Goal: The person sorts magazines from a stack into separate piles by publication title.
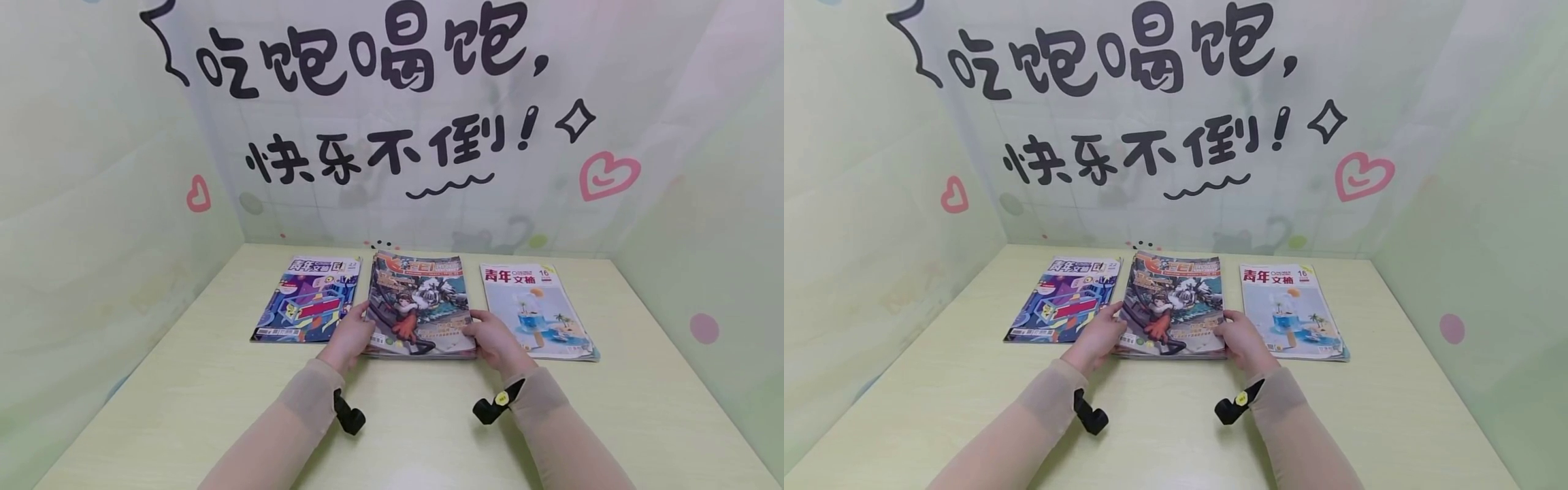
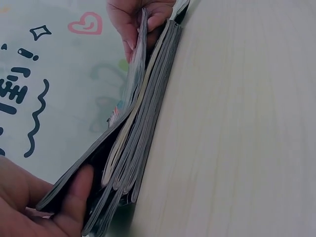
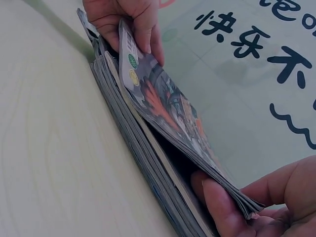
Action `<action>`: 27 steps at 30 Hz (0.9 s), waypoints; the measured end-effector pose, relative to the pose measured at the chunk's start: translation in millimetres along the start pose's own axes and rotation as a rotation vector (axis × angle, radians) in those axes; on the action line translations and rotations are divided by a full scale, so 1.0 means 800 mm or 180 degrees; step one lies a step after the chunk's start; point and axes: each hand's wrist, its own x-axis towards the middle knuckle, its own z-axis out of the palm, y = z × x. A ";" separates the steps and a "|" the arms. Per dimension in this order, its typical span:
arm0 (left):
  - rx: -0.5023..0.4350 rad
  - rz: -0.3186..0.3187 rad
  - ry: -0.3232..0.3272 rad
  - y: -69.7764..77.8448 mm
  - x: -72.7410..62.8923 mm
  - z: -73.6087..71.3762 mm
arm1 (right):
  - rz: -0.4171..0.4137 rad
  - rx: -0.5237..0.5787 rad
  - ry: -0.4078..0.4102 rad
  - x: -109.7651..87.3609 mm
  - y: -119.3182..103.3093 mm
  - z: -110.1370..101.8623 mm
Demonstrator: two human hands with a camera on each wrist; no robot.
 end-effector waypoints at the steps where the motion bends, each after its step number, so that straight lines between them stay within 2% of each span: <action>1: 0.0050 0.0022 0.0012 0.001 0.000 0.000 | -0.0012 -0.0022 -0.0008 0.000 0.000 0.000; 7: 0.0264 0.0045 0.0073 0.005 -0.003 0.001 | -0.0148 -0.0406 0.0096 -0.003 0.001 0.002; 11: 0.0370 0.0071 0.0043 0.006 -0.003 0.000 | -0.0254 -0.1209 0.0303 -0.009 -0.003 0.002; 13: 0.0539 0.0122 0.0086 0.006 -0.004 0.000 | -0.0265 -0.1713 0.0406 -0.013 -0.007 0.000; 15: 0.0833 0.0258 0.0175 0.007 -0.004 0.001 | -0.0247 -0.2058 0.0472 -0.017 -0.012 -0.005; 18: 0.1293 0.0606 0.0322 0.016 -0.008 0.012 | -0.0239 -0.2245 0.0491 -0.023 -0.017 -0.025; 19: 0.1360 0.0726 0.0302 0.021 -0.011 0.020 | -0.0247 -0.2269 0.0506 -0.025 -0.018 -0.035; 21: 0.1352 0.0949 0.0098 0.033 -0.017 0.040 | -0.0304 -0.2352 0.0605 -0.028 -0.018 -0.059; 22: 0.1275 0.0999 -0.0059 0.041 -0.022 0.053 | -0.0318 -0.2374 0.0659 -0.030 -0.017 -0.072; 25: 0.0905 0.0939 -0.0657 0.063 -0.037 0.097 | -0.0356 -0.2565 0.0900 -0.037 -0.015 -0.112; 27: 0.0702 0.0856 -0.0966 0.074 -0.045 0.127 | -0.0281 -0.2639 0.1103 -0.042 -0.014 -0.134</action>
